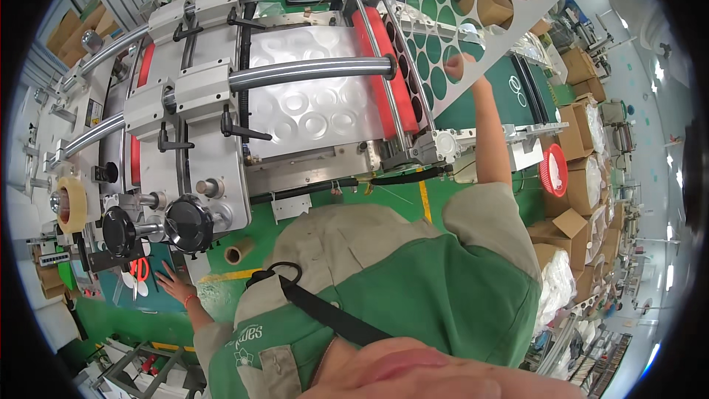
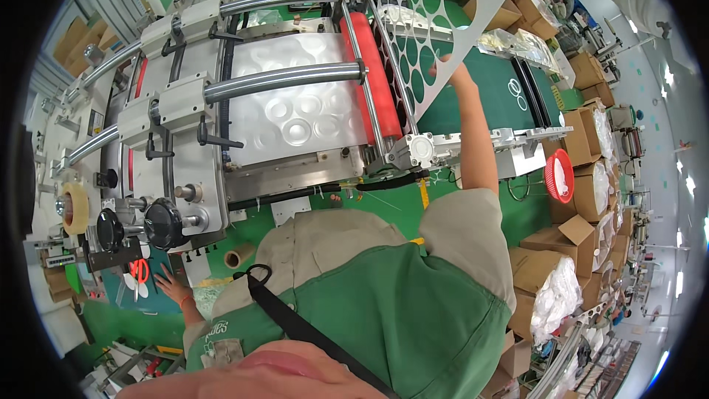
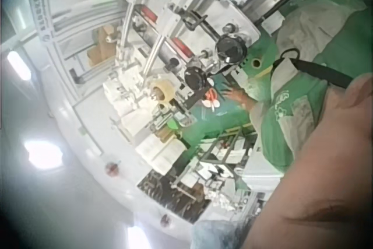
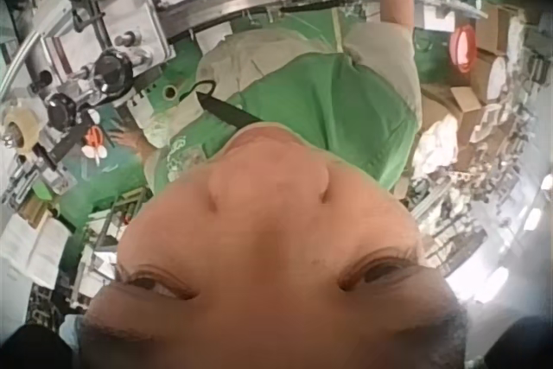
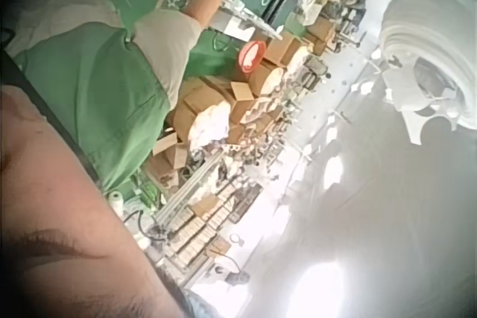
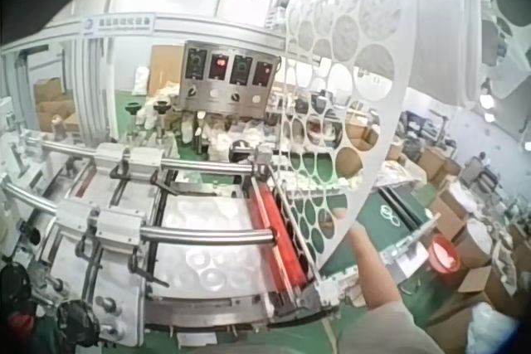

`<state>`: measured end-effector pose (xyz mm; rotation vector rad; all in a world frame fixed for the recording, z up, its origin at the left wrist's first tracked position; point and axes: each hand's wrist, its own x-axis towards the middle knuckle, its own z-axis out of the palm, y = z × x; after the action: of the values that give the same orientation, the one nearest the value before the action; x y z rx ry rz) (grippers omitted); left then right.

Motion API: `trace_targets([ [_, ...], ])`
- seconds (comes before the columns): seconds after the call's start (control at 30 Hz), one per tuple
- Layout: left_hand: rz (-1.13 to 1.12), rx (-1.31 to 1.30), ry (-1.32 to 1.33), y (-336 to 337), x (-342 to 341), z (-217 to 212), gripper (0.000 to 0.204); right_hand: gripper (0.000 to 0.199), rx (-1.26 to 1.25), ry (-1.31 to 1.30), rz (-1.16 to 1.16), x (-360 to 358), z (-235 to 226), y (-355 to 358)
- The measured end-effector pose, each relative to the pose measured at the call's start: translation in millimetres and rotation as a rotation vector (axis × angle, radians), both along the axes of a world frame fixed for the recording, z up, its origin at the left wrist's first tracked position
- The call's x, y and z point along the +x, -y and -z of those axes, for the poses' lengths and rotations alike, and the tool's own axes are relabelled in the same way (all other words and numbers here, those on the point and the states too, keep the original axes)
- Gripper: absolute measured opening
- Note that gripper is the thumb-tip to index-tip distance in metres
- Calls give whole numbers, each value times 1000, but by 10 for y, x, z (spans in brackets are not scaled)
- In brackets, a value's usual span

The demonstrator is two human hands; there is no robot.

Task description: The person operates an industrial stamping machine, guiding punched sheets through rollers, pressing buttons on a control panel, handling plastic baskets of cut discs, and picking up discs from the floor.

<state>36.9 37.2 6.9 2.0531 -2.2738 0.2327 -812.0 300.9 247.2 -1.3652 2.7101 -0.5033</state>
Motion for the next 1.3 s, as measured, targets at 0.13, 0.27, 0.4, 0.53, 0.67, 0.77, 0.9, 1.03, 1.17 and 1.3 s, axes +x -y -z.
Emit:
trace_targets([
  [0.13, -48, -18, 39, -43, -33, -27, 98, 32, 169, 152, 137, 83, -20, -173],
  [0.27, -54, -41, 60, 37, 46, -42, 97, 28, -51, -188, 236, 115, -5, -113],
  [0.4, -158, 7, 20, 174, -74, 50, 99, 26, -154, -56, 207, 92, -17, -20],
  [0.53, -581, 425, 5, 370, -514, -198, 113, 25, -302, 7, 158, 320, -121, 218],
  [0.67, -617, 460, -8, 410, -543, -308, 121, 22, -421, 244, 58, 454, -295, 391],
  [0.77, -615, 497, 0, 429, -587, -277, 121, 28, -368, 320, -102, 210, -40, 510],
  [0.9, -647, 496, 29, 427, -526, -291, 122, 37, -457, 475, -229, 274, -124, 768],
  [1.03, -634, 504, 17, 443, -548, -277, 123, 32, -385, 450, -354, 128, -147, 785],
  [1.17, -615, 497, 2, 441, -514, -227, 123, 18, -633, 383, -123, 145, -381, 715],
  [1.3, -621, 495, 6, 424, -520, -324, 123, 23, -540, 178, 62, 12, -556, 453],
])
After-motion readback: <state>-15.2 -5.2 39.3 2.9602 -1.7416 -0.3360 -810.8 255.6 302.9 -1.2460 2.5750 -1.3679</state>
